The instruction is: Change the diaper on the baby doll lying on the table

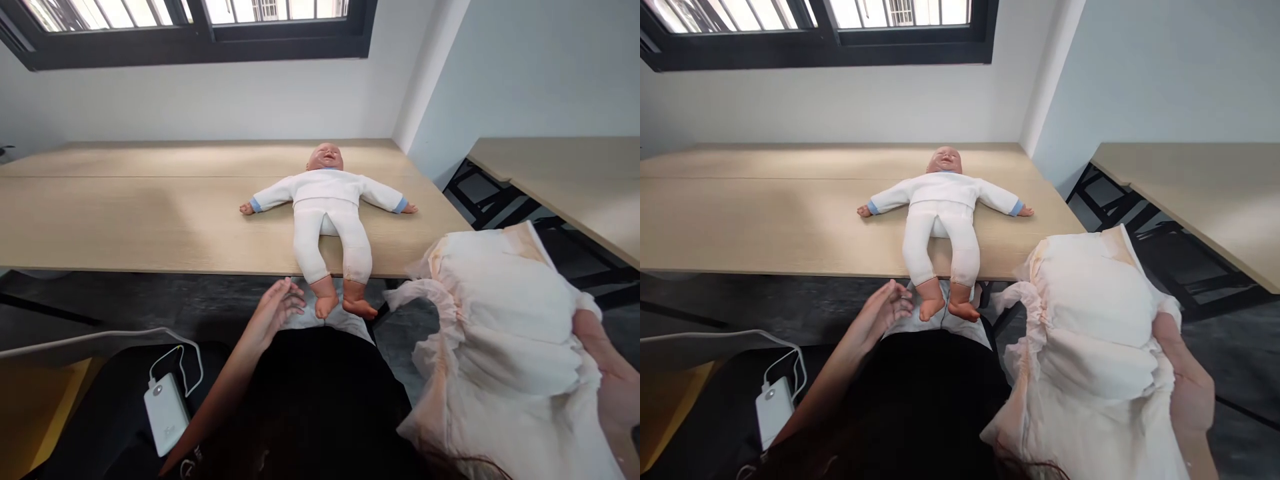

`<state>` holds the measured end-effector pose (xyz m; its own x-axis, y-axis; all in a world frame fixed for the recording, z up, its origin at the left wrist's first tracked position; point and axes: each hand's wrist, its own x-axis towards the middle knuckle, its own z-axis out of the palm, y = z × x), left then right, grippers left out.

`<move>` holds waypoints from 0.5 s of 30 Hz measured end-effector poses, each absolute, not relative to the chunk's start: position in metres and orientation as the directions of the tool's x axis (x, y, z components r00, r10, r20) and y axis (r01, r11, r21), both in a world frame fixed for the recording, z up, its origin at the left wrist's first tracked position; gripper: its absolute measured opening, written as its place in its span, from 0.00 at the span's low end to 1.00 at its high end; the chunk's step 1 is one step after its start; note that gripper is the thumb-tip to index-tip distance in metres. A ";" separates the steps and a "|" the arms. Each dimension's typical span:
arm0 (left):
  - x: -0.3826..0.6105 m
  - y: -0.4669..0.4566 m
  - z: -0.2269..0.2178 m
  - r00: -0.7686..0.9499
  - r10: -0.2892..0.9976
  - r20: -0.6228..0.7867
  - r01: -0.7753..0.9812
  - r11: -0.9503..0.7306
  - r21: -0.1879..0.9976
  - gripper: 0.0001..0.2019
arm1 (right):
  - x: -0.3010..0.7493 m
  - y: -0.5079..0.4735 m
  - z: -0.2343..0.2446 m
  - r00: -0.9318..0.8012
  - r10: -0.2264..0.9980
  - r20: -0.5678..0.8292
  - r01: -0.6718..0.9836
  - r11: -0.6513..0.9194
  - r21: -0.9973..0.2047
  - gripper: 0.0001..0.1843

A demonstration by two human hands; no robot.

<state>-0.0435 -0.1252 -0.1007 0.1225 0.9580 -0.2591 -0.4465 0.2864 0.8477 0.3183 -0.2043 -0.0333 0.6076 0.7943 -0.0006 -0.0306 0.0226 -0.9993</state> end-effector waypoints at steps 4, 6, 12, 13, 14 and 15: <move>-0.015 -0.119 -0.118 0.442 0.863 -0.244 -0.610 0.489 0.624 0.29 | 0.316 -0.196 -0.037 0.455 0.890 0.004 -0.018 0.014 -1.000 0.28; 0.002 -0.115 -0.122 0.533 0.828 -0.175 -0.657 0.535 0.531 0.32 | 0.316 -0.194 -0.041 0.386 0.922 0.012 -0.012 0.018 -1.000 0.27; 0.037 -0.111 -0.125 0.589 0.806 -0.066 -0.723 0.562 0.402 0.41 | 0.310 -0.188 -0.052 0.354 0.933 -0.064 -0.152 -0.010 -0.988 0.24; 0.040 -0.112 -0.122 0.597 0.800 -0.061 -0.719 0.567 0.403 0.43 | 0.307 -0.186 -0.053 0.372 0.924 -0.088 -0.194 -0.016 -0.981 0.23; 0.041 -0.113 -0.117 0.599 0.799 -0.061 -0.718 0.569 0.402 0.44 | 0.304 -0.184 -0.054 0.385 0.915 -0.118 -0.238 -0.025 -0.971 0.23; 0.042 -0.114 -0.110 0.595 0.802 -0.061 -0.722 0.566 0.398 0.46 | 0.301 -0.182 -0.054 0.394 0.906 -0.152 -0.283 -0.037 -0.958 0.22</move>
